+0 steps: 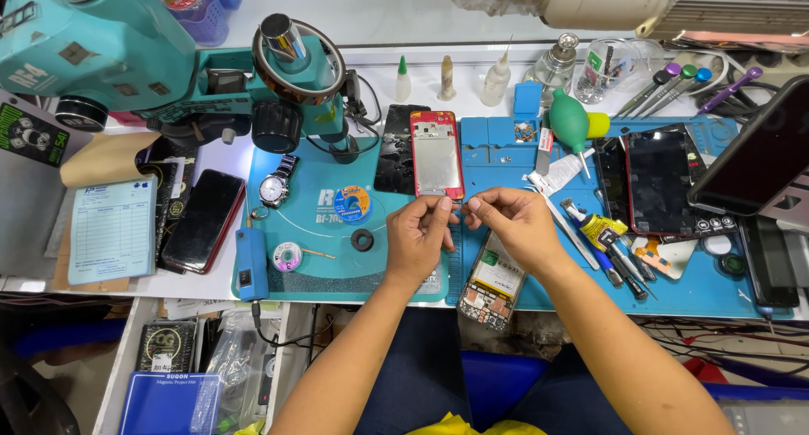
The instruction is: Testing and assembling internal components of a mobile phone, including connecting ribbon cables and checking the screen functionality.
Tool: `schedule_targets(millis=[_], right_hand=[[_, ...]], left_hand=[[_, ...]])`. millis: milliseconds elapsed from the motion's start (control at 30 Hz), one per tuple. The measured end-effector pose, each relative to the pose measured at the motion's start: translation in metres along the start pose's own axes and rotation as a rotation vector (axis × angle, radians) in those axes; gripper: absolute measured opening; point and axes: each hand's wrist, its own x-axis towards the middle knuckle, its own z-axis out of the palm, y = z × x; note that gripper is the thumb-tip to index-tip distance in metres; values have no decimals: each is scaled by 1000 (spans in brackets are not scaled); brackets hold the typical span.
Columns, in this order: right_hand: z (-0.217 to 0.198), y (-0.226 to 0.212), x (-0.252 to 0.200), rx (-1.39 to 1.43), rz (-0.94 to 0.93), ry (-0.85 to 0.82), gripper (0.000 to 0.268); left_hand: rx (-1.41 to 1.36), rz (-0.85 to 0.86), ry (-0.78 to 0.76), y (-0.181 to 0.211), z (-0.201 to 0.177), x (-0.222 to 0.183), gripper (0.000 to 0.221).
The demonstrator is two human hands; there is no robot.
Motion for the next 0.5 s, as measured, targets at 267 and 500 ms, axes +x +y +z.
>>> schedule_targets(millis=[267, 500], right_hand=[[-5, -3, -1, -49, -75, 35, 9], [-6, -1, -2, -33, -80, 26, 9]], left_hand=[[-34, 2, -7, -6, 0, -1, 19], [-78, -5, -8, -9, 0, -1, 20]])
